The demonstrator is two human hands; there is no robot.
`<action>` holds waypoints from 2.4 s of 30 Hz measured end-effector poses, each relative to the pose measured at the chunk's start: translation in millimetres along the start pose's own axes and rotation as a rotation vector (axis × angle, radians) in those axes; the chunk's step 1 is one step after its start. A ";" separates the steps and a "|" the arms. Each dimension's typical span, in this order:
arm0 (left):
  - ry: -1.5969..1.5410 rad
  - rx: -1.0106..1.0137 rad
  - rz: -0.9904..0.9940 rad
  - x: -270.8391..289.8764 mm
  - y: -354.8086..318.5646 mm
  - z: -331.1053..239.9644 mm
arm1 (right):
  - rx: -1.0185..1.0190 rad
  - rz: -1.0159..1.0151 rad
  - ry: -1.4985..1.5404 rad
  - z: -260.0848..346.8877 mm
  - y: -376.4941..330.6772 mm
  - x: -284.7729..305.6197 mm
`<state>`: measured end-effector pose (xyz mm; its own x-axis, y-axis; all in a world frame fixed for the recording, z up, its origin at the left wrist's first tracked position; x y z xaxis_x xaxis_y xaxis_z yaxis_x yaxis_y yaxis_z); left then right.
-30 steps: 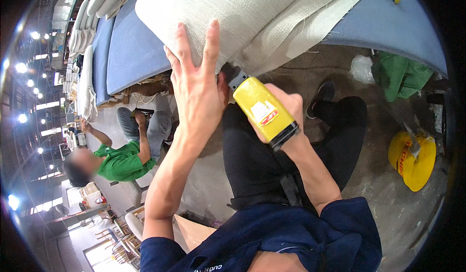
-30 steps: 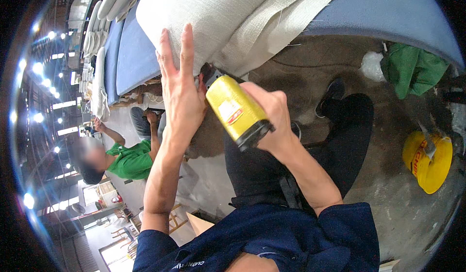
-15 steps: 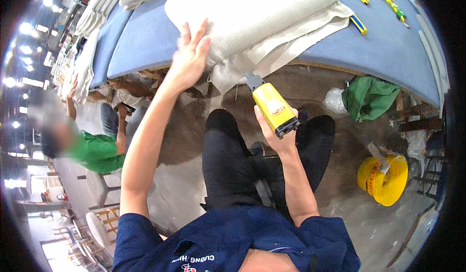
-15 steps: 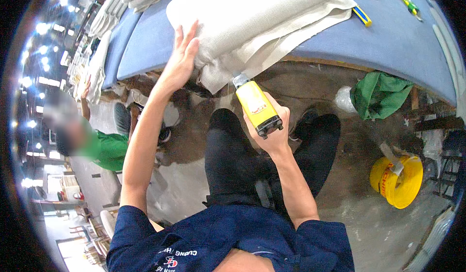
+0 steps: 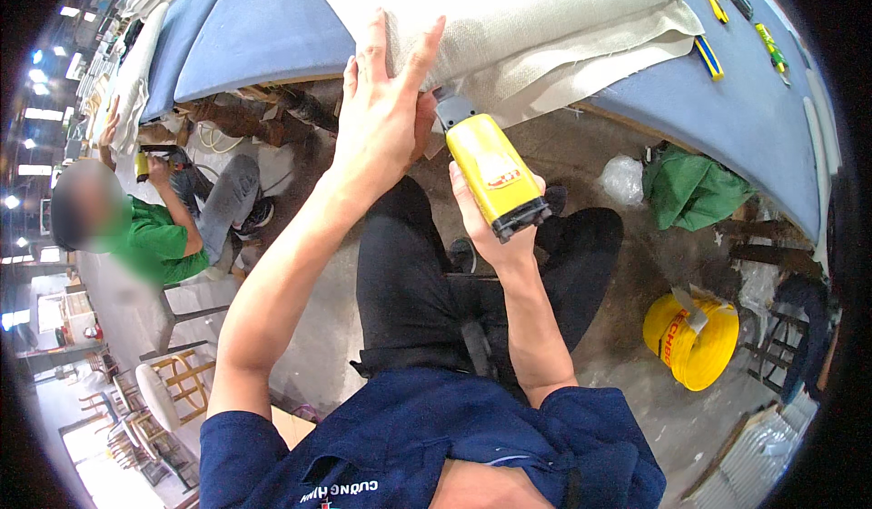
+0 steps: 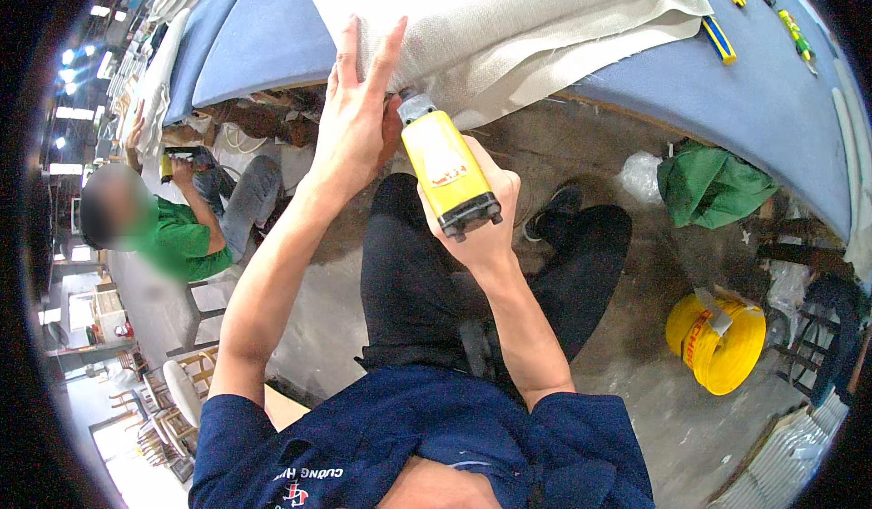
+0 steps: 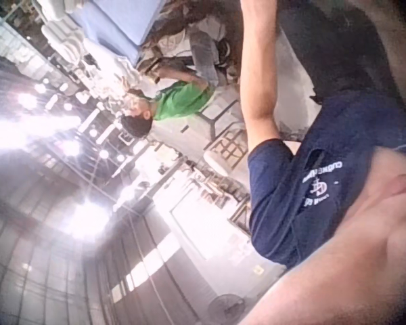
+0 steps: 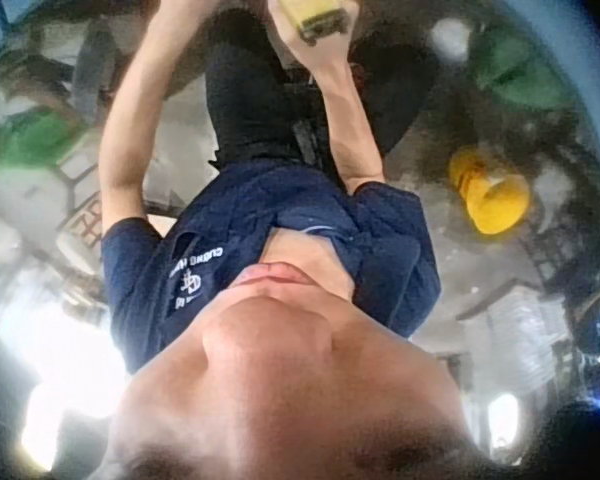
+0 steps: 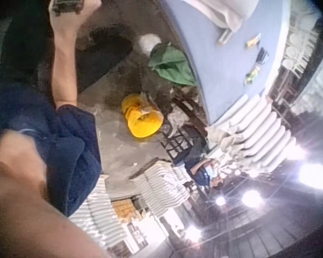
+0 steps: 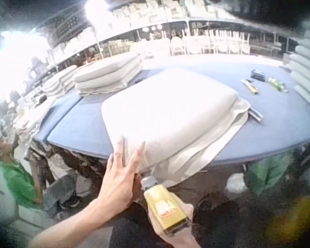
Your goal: The person covers a foam cushion with white fabric, smoothing it over the surface and securing it with a staple gun. They trim excess fabric with a utility knife and adjust the cover to fit the cushion shape. The person repeats this process on multiple cushions at a workbench.
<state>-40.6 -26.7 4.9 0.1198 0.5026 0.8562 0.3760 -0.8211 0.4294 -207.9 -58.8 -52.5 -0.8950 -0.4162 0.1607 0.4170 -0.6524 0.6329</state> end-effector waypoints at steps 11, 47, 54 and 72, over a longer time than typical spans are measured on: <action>-0.060 -0.005 -0.091 -7.6 1.2 1.5 | 0.046 0.047 0.016 -2.9 10.6 -1.9; -1.384 0.631 0.471 -74.6 -57.0 -12.1 | -0.452 0.081 -0.831 48.3 118.8 314.7; -1.726 0.556 0.213 -46.6 -39.7 -18.7 | -0.183 0.389 -1.220 -85.9 183.5 397.9; -0.306 0.483 0.182 -87.4 -219.1 89.8 | 0.155 0.466 -1.658 -248.7 443.3 449.2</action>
<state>-51.0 133.6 -189.8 0.4533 0.4792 0.7515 0.6910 -0.7216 0.0433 -385.6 -692.6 111.9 0.0474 0.5705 0.8200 0.7387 -0.5726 0.3556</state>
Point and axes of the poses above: each hand's wrist, its own y-axis towards the middle knuckle, its own x-axis out of the back of the hand, z = x × y, the point moved 5 cm from there along y, towards the middle knuckle, and after that the axes turned 11 degrees about x, right-handed, at the moved point
